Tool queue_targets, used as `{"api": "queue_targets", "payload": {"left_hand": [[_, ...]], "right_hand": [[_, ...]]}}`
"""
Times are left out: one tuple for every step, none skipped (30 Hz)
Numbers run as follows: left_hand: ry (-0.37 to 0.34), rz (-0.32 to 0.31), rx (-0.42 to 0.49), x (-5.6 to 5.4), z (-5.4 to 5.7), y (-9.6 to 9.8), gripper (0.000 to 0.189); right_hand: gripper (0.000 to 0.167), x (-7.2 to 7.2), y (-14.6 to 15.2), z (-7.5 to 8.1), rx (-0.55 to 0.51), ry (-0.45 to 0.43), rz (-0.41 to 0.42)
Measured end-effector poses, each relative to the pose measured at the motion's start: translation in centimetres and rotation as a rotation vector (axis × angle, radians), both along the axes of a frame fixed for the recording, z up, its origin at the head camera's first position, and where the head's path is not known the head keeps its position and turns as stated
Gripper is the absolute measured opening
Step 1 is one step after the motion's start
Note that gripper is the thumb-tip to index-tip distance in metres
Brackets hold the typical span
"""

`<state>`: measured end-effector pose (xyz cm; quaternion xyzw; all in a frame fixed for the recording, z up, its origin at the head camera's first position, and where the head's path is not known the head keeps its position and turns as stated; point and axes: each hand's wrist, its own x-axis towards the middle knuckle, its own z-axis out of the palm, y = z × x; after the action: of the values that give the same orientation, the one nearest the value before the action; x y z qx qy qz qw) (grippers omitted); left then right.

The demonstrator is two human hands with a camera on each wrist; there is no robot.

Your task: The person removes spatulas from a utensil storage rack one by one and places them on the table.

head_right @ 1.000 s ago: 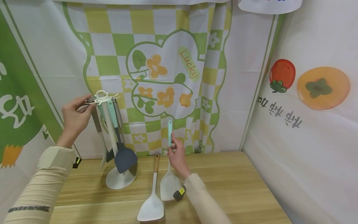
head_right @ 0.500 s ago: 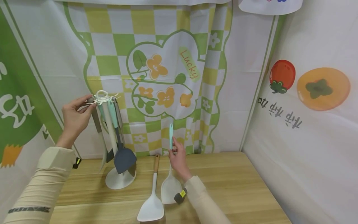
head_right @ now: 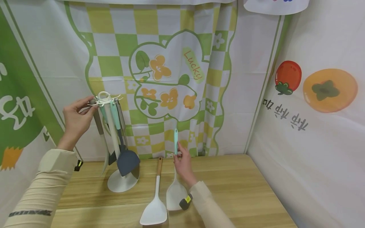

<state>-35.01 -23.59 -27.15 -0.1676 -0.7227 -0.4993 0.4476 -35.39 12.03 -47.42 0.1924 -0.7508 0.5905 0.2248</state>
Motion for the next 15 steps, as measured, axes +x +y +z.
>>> {"api": "queue_targets", "payload": {"left_hand": [[0.001, 0.001, -0.001, 0.00, -0.01, 0.00, 0.034], [0.002, 0.001, -0.003, -0.01, -0.02, -0.01, 0.034], [0.002, 0.002, -0.004, -0.02, -0.02, -0.02, 0.034], [0.003, 0.003, -0.004, -0.03, -0.02, -0.02, 0.034], [0.002, 0.004, -0.004, -0.04, -0.03, -0.02, 0.034], [0.002, 0.004, -0.003, -0.04, -0.03, -0.02, 0.034], [0.001, 0.004, -0.001, -0.04, -0.03, -0.02, 0.034], [0.001, 0.005, -0.001, -0.02, -0.03, 0.00, 0.034], [0.002, 0.005, 0.000, 0.00, -0.03, 0.03, 0.034], [0.003, 0.005, 0.001, 0.04, 0.00, 0.05, 0.034], [0.004, 0.004, 0.003, 0.08, 0.03, 0.08, 0.034], [0.005, 0.003, 0.004, 0.12, 0.06, 0.11, 0.034], [0.007, 0.002, 0.005, 0.14, 0.08, 0.13, 0.034], [0.008, 0.001, 0.005, 0.16, 0.10, 0.15, 0.034], [0.009, -0.001, 0.007, 0.18, 0.11, 0.17, 0.034]], "right_hand": [[0.066, 0.03, 0.02, -0.08, 0.003, -0.002, -0.003], [0.065, 0.05, 0.03, -0.17, 0.008, -0.009, -0.010], [0.065, 0.10, 0.05, -0.24, 0.011, -0.014, -0.013], [0.065, 0.14, 0.08, -0.32, 0.013, -0.020, -0.016], [0.065, 0.19, 0.10, -0.40, 0.021, -0.028, -0.022], [0.065, 0.23, 0.15, -0.48, 0.028, -0.034, -0.024], [0.065, 0.23, 0.19, -0.59, 0.032, -0.038, -0.026], [0.065, 0.26, 0.23, -0.70, 0.037, -0.038, -0.027], [0.064, 0.29, 0.28, -0.83, 0.039, -0.036, -0.026], [0.064, 0.28, 0.30, -0.96, 0.038, -0.039, -0.024], [0.063, 0.70, 0.26, -0.63, 0.045, -0.037, -0.022], [0.063, 0.74, 0.29, -0.73, 0.047, -0.040, -0.020], [0.063, 0.80, 0.32, -0.81, 0.048, -0.045, -0.020], [0.064, 0.86, 0.36, -0.89, 0.048, -0.052, -0.018], [0.064, 0.90, 0.39, -0.97, 0.046, -0.058, -0.017]]}}
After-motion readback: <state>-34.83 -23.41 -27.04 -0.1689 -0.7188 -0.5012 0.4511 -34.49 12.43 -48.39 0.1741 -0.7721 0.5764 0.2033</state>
